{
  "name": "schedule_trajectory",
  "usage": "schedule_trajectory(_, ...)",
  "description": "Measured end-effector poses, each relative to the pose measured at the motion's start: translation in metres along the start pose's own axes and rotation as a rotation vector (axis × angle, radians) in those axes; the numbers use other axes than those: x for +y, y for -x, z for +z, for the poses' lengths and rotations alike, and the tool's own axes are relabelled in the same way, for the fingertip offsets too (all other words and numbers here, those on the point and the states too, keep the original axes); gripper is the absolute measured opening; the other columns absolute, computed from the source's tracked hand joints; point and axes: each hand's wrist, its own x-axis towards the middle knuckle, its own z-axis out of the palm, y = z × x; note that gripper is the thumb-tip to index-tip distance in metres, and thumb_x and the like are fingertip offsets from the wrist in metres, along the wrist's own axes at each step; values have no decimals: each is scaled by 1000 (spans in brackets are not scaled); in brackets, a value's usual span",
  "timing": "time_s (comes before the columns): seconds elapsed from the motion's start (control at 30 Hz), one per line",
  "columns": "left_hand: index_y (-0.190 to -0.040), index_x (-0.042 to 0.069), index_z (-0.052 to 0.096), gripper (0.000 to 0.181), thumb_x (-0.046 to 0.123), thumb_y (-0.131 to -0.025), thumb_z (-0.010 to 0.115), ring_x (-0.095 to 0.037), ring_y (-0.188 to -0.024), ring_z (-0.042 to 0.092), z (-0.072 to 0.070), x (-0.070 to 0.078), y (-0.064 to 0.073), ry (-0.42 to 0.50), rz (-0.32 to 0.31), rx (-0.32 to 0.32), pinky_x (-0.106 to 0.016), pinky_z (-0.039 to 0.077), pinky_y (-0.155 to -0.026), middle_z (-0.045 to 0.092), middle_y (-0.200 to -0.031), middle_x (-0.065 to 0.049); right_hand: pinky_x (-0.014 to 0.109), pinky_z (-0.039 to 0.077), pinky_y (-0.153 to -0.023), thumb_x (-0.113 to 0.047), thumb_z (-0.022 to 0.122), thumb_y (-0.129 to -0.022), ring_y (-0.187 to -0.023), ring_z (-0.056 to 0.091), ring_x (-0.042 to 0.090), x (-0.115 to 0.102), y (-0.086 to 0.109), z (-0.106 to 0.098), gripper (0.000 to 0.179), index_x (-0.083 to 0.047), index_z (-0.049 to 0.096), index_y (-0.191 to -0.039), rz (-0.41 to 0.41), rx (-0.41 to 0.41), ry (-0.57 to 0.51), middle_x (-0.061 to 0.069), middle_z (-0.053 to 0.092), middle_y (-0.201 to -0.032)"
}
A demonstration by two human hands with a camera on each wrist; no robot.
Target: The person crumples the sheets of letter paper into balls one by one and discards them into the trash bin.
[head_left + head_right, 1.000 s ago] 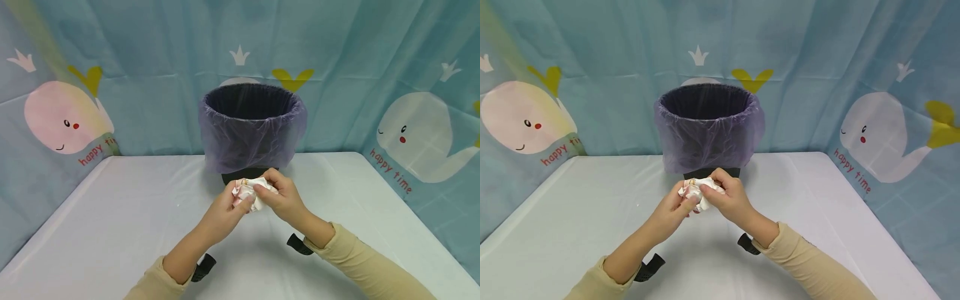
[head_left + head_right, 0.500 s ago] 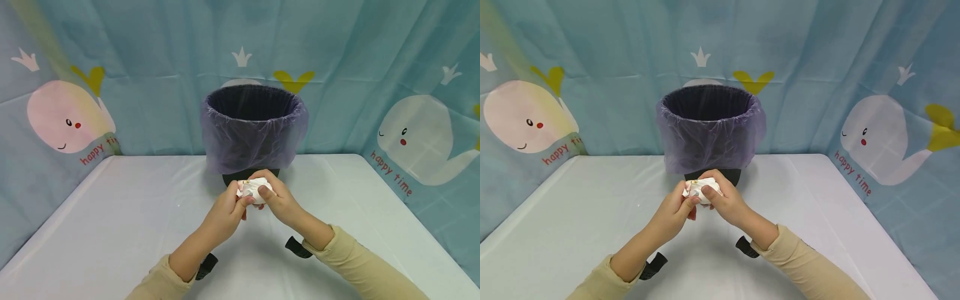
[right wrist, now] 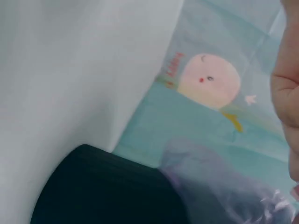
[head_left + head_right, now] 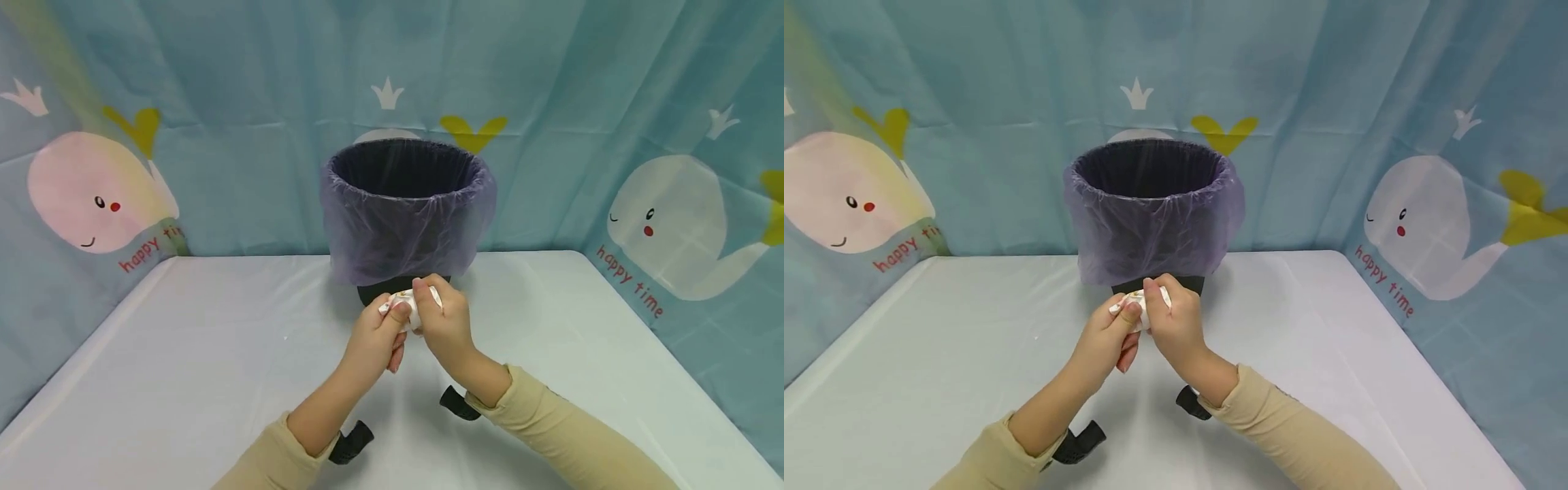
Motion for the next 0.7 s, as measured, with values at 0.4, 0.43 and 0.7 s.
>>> schedule_trajectory(0.4, -127, -4, 48, 44, 27, -98, 59, -16, -68, 63, -40, 11, -7, -110, -71, -137, -28, 52, -60, 64, -89, -9, 26, 53, -74, -43, 72, -84, -90, 59, 15, -3, -6, -50, 82, 13, 41, -135, 213, -589, -218, 20, 54, -120)
schedule_trajectory(0.43, -136, -2, 43, 49, 27, -99, 59, -19, -78, 65, -38, 13, -5, -155, -52, -141, -31, 53, -65, 64, -101, -10, 27, 52, -75, -49, 72, -79, -90, 58, 14, -4, -5, -50, 85, 11, 44, -132, 180, -550, -142, 19, 55, -120)
schedule_trajectory(0.7, -147, 8, 36, 68, 37, -93, 66, -24, -105, 56, -34, 17, 9, -298, 10, -297, -35, 51, -78, 54, -123, -8, 31, 48, -84, -73, 64, -67, -107, 53, 23, -10, -2, -46, 102, -3, 33, -136, 66, -614, 71, 11, 47, -129)
